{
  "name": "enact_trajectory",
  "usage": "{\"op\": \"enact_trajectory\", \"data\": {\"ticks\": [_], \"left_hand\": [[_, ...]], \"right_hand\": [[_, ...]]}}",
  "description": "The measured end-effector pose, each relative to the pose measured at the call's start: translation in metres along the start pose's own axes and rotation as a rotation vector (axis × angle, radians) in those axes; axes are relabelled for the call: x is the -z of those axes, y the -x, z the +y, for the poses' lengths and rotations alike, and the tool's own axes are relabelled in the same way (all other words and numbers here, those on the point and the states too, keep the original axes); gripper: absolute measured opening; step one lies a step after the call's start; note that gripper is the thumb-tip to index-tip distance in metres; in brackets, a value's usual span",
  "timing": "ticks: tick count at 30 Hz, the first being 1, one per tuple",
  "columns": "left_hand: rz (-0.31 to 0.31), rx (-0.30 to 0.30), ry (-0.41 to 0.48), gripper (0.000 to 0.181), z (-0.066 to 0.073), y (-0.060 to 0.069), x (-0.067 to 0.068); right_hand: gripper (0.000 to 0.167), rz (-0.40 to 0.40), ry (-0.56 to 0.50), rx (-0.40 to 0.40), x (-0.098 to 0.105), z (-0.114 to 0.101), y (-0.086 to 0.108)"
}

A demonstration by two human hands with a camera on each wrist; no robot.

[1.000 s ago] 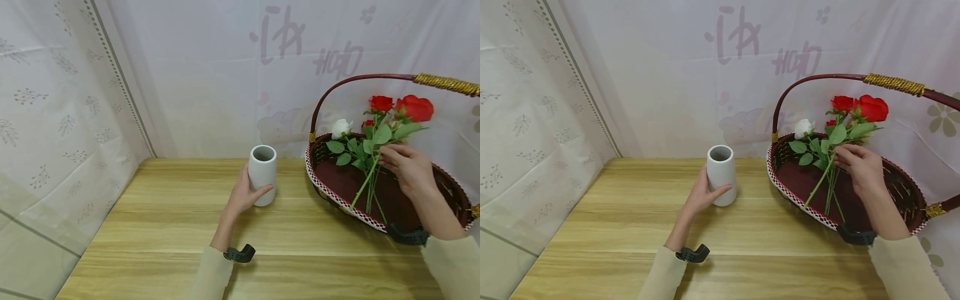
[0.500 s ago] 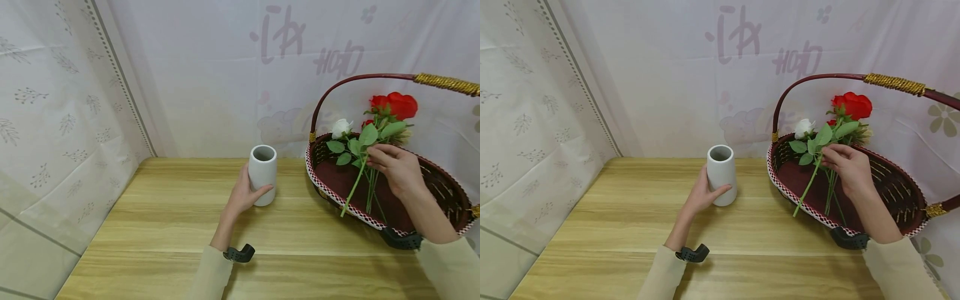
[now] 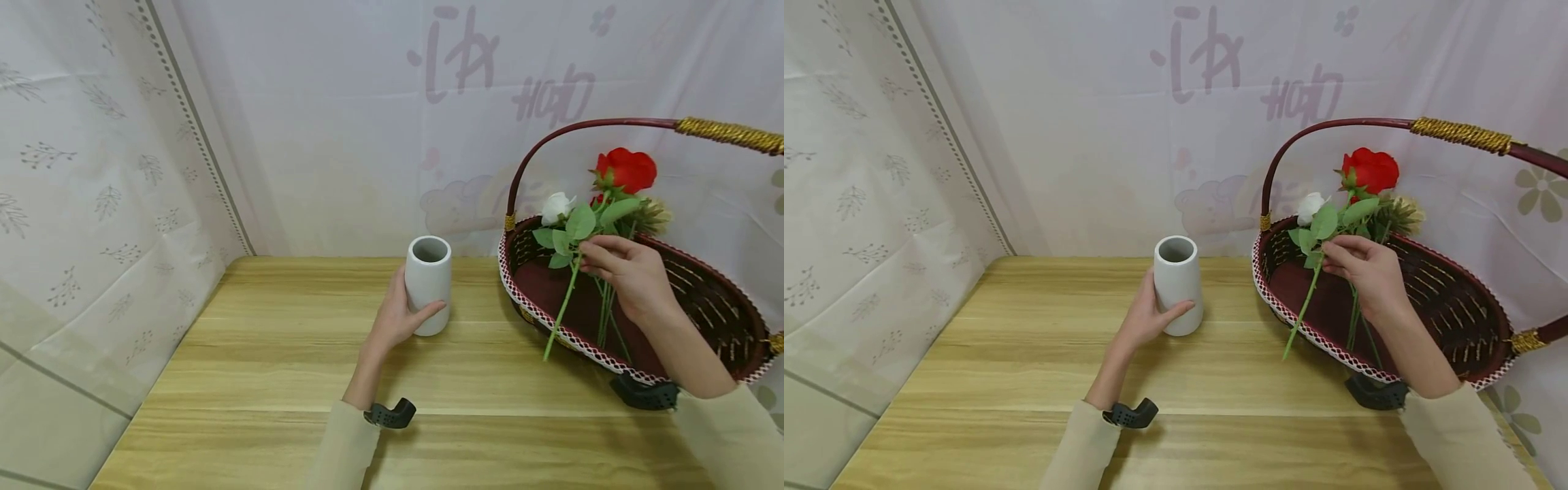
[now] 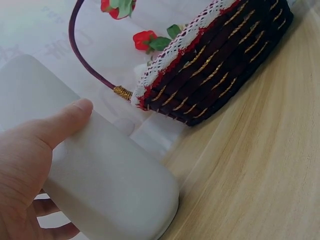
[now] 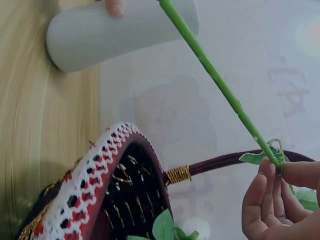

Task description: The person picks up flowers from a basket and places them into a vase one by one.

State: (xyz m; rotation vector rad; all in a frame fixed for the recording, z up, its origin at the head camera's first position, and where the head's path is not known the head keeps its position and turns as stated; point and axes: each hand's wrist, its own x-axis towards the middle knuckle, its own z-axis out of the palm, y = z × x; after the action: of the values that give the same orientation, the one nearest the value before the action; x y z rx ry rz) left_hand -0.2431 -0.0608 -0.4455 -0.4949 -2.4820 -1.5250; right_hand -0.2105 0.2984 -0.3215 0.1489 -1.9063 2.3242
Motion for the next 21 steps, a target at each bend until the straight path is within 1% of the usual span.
{"op": "enact_trajectory", "data": {"ticks": [5,13,21], "left_hand": [[0.000,-0.002,-0.001,0.097,0.000,0.000,0.000],[0.000,-0.007,-0.003,0.098,0.000,0.000,0.000],[0.001,-0.001,0.009,0.097,0.000,0.001,0.000]], "right_hand": [[0.009,-0.022,0.058,-0.012,-0.008,0.000,0.001],[0.009,-0.055,0.042,-0.020,-0.018,0.001,0.002],[0.009,-0.086,0.092,-0.018,-0.029,0.002,0.000]]}}
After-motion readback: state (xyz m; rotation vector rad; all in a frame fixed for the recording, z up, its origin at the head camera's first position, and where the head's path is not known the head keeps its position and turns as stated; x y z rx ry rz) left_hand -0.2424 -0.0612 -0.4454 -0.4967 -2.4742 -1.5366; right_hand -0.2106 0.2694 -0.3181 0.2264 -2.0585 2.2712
